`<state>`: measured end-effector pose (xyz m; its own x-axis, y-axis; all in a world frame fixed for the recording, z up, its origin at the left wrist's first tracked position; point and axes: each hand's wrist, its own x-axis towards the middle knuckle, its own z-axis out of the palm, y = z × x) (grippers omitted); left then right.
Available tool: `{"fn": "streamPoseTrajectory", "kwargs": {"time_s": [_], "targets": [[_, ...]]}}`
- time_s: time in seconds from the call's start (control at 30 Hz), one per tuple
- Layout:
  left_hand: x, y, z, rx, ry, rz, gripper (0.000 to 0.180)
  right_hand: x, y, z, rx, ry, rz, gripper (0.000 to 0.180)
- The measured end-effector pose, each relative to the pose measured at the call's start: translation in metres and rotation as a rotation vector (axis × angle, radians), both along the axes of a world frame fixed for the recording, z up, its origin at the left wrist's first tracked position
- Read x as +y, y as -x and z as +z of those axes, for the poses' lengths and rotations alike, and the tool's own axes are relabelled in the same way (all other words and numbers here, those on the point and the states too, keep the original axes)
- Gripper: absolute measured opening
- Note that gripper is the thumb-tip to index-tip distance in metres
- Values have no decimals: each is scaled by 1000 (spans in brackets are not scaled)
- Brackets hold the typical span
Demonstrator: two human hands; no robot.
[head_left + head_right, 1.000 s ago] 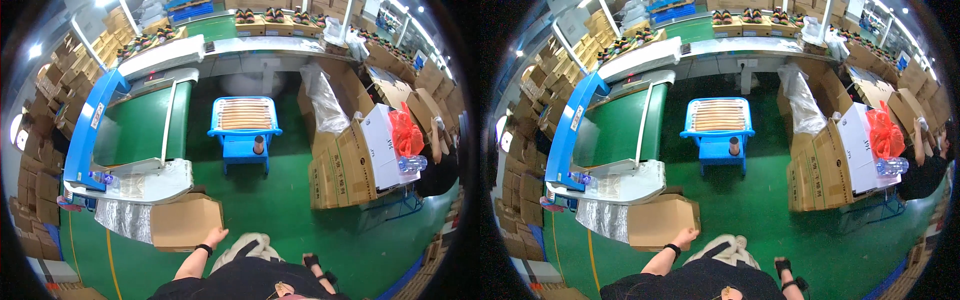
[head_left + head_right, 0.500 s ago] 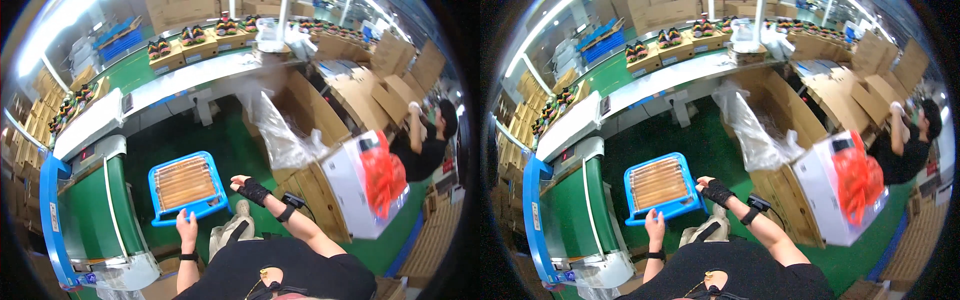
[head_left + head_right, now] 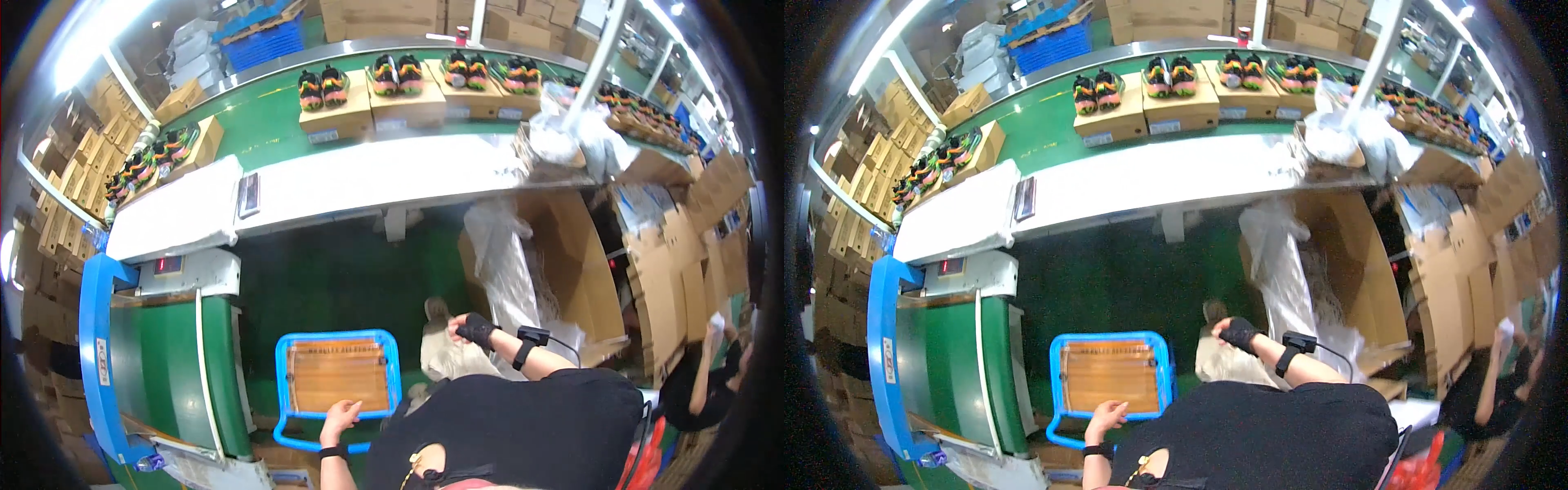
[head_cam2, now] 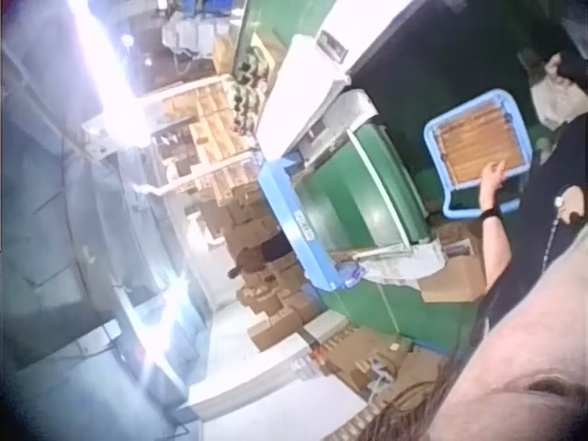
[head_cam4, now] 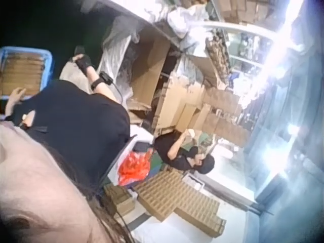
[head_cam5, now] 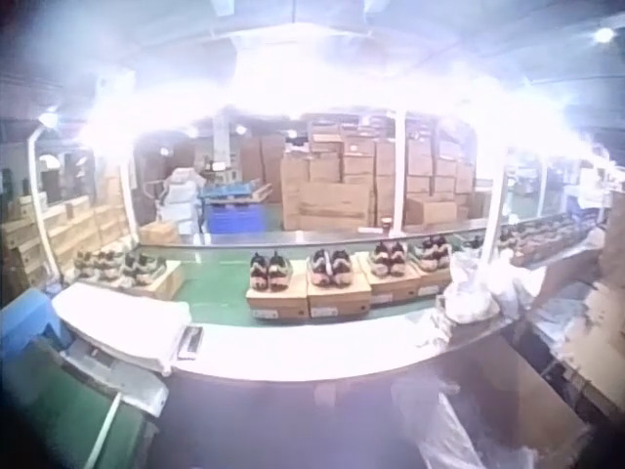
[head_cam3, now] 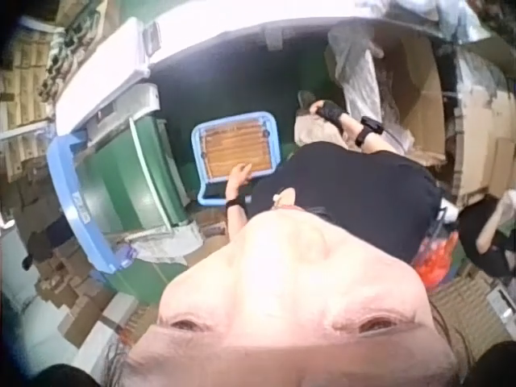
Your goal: Packing pairs of shoes into cardboard boxes on a factory assembly line.
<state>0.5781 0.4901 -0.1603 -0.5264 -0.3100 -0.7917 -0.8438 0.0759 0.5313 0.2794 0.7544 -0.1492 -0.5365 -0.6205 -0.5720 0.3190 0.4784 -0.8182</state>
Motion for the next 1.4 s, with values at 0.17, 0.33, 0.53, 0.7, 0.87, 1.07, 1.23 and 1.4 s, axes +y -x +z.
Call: {"fn": "streamPoseTrajectory", "kwargs": {"time_s": [0.17, 0.33, 0.53, 0.7, 0.87, 1.07, 1.23, 1.4], "targets": [[-42, 111, 0, 307, 41, 396, 47, -30, 146, 26, 25, -94, 77, 35], [-63, 245, 64, 382, 121, 419, 46, -84, 305, 33, 164, 127, -129, 26], [-115, 382, 100, 526, 172, 403, 53, -167, 471, 41, 18, 322, -487, 41], [-184, 505, 103, 693, -216, 639, 74, -218, 554, 19, -496, 388, -860, 73], [-261, 631, 94, 670, -475, 746, 92, -251, 582, -2, -698, 572, -778, 39], [-298, 718, 38, 634, -714, 881, 65, -271, 550, 23, -742, 630, -1057, 42], [-303, 744, 36, 794, -813, 880, 55, -271, 561, 9, -700, 782, -1036, 40], [-373, 746, 29, 841, -704, 888, 46, -362, 572, 46, -552, 639, -1129, 43]]}}
